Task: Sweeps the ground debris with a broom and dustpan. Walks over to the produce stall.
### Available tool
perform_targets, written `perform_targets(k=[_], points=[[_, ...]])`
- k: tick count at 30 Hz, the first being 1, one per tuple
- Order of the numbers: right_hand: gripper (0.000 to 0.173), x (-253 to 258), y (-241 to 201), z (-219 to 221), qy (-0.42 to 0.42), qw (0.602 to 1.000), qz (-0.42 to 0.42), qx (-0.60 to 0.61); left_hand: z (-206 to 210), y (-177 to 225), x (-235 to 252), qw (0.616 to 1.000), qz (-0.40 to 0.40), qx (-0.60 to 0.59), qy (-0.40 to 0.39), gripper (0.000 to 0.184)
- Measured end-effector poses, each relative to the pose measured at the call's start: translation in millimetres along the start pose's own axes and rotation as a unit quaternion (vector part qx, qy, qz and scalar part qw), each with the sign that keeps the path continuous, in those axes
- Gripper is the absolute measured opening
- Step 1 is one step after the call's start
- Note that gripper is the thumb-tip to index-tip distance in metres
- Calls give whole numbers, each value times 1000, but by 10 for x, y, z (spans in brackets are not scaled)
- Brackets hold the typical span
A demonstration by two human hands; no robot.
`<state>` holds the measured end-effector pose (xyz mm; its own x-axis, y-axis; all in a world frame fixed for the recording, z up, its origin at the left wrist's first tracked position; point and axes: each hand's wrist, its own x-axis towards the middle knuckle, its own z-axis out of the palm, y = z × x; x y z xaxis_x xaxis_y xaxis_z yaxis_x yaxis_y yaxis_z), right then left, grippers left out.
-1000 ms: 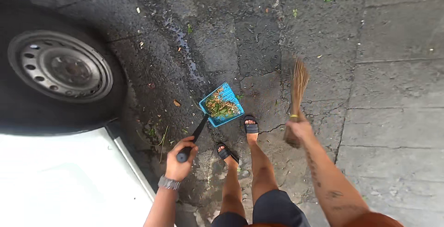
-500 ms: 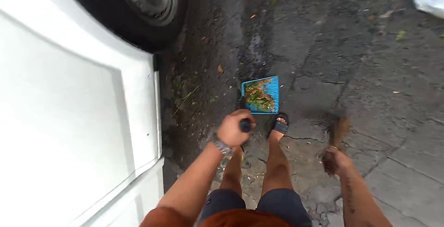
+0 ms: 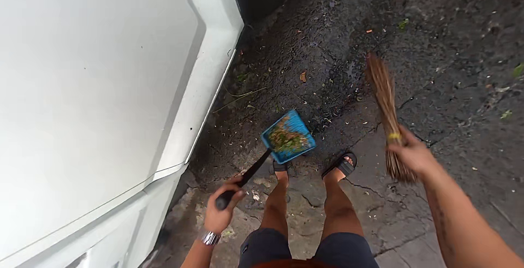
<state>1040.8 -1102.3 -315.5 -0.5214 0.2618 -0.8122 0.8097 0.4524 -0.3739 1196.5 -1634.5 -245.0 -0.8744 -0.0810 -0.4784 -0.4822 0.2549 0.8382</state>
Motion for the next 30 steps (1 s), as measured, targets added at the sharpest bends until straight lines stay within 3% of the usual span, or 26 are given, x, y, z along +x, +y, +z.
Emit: perform_targets(k=[2, 4, 6, 8, 10, 12, 14, 16, 18, 19, 21, 23, 25, 27, 30], points=[[87, 753, -417, 287, 24, 999, 5, -26, -194, -210, -151, 996, -30, -32, 83, 15], [81, 1110, -640, 1023, -12, 996, 27, -82, -232, -391, -181, 987, -56, -47, 142, 13], [66, 993, -544, 1999, -110, 971, 12, -210, -215, -528, -16, 980, -70, -43, 179, 12], [71, 517, -237, 2824, -209, 920, -12, -332, -201, -577, 137, 976, -89, -38, 194, 13], [88, -80, -57, 3137, -287, 882, -26, -372, -256, -572, 256, 978, -100, -28, 183, 14], [95, -523, -35, 2920, -322, 876, -29, -357, -357, -572, 291, 979, -109, -20, 170, 14], [94, -702, -153, 2390, -287, 904, -13, -316, -491, -616, 290, 980, -107, -26, 163, 14], [96, -552, -282, 1790, -206, 943, 4, -263, -569, -652, 223, 983, -101, -28, 153, 13], [96, -49, -411, 1518, -123, 967, 17, -223, -571, -664, 247, 986, -86, -18, 141, 13], [94, 184, -434, 1603, -102, 970, 30, -219, -535, -668, 246, 987, -83, -12, 135, 13], [83, 287, -293, 2211, -119, 959, 53, -250, -427, -684, 229, 988, -86, 0, 127, 13], [73, -17, -216, 2947, -190, 932, 51, -303, -302, -704, 285, 988, -83, 16, 127, 13], [83, -492, -206, 3297, -280, 904, 27, -322, -238, -729, 265, 988, -83, 27, 127, 13], [93, -849, -329, 3161, -322, 894, 19, -312, -268, -763, 223, 988, -78, 29, 127, 13], [93, -903, -505, 2503, -241, 936, 15, -258, -387, -829, 159, 989, -81, 13, 124, 14]])
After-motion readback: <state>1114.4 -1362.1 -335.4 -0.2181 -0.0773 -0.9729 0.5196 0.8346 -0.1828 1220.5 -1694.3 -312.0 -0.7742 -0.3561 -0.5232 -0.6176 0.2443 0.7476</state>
